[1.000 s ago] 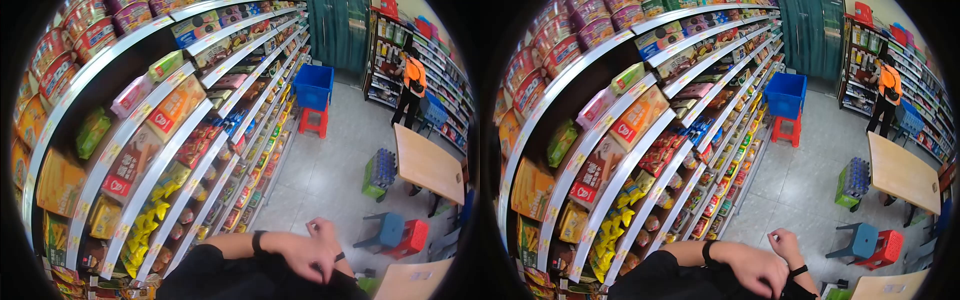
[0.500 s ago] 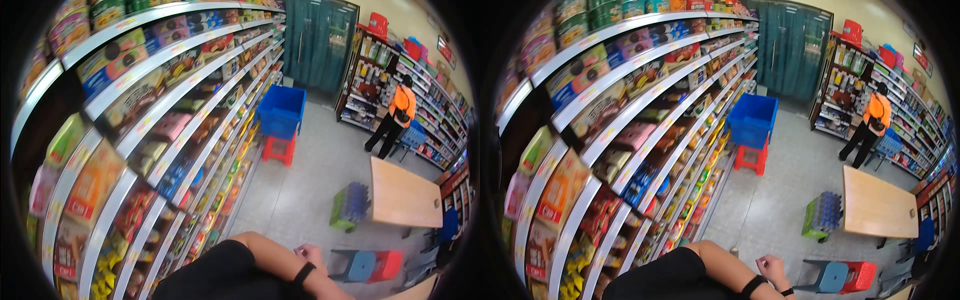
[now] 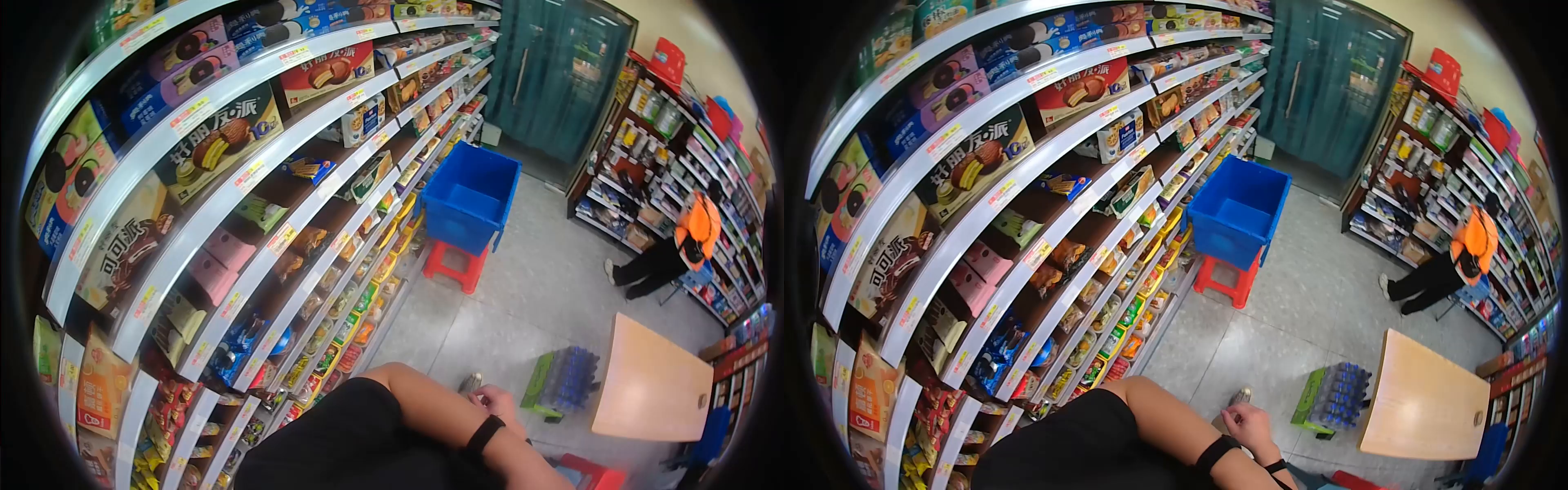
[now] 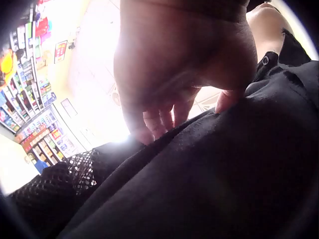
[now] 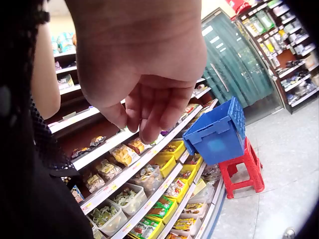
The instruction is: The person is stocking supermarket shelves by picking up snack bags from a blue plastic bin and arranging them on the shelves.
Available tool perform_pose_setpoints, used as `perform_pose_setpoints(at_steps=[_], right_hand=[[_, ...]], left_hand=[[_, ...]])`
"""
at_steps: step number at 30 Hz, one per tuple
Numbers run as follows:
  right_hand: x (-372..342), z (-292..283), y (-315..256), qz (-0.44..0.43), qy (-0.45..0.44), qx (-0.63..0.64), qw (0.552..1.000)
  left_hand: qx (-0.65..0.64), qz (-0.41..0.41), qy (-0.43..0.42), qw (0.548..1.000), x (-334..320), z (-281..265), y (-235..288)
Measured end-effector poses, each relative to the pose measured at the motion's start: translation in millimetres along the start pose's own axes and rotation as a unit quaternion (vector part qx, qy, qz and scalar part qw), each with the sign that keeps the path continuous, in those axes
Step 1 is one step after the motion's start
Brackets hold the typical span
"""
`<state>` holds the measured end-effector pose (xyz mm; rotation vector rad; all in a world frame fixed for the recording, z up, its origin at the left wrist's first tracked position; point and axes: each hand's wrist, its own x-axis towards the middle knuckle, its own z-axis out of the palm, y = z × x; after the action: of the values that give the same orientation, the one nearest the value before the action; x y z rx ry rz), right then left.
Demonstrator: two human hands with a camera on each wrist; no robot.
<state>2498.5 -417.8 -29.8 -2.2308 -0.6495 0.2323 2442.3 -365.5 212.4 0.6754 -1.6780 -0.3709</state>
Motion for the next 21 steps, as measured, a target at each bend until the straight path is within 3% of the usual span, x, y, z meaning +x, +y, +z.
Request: perform_pose_setpoints(at_steps=[3,9,11,12,17,19,21], right_hand=[[69.1,-17.6,41.9,-0.072,-0.008,0.01,0.997],[215.7,-96.4,91.2,-0.17,-0.086,0.029,0.981],[255.6,-118.6,100.9,-0.193,-0.12,0.038,0.973],[279.3,-126.9,104.3,-0.213,-0.132,0.037,0.967],[361.4,-130.2,94.8,-0.27,-0.206,0.041,0.94],[386.3,-115.2,86.7,-0.296,-0.245,0.052,0.922],[408.1,-94.1,75.6,-0.313,-0.276,0.07,0.906]], left_hand=[[-0.008,-0.071,-0.041,0.997,-4.1,-66.7,-30.3],[0.09,-0.118,0.02,0.989,15.6,-221.6,-61.7],[0.131,-0.009,0.122,0.984,19.5,-261.5,-68.2],[0.138,-0.073,0.101,0.982,18.4,-282.4,-57.2],[0.161,-0.147,0.187,0.958,-14.2,-346.5,-44.7],[0.198,-0.339,0.109,0.913,-34.4,-378.2,-12.5],[0.202,-0.34,0.133,0.909,-54.1,-388.2,-4.0]])
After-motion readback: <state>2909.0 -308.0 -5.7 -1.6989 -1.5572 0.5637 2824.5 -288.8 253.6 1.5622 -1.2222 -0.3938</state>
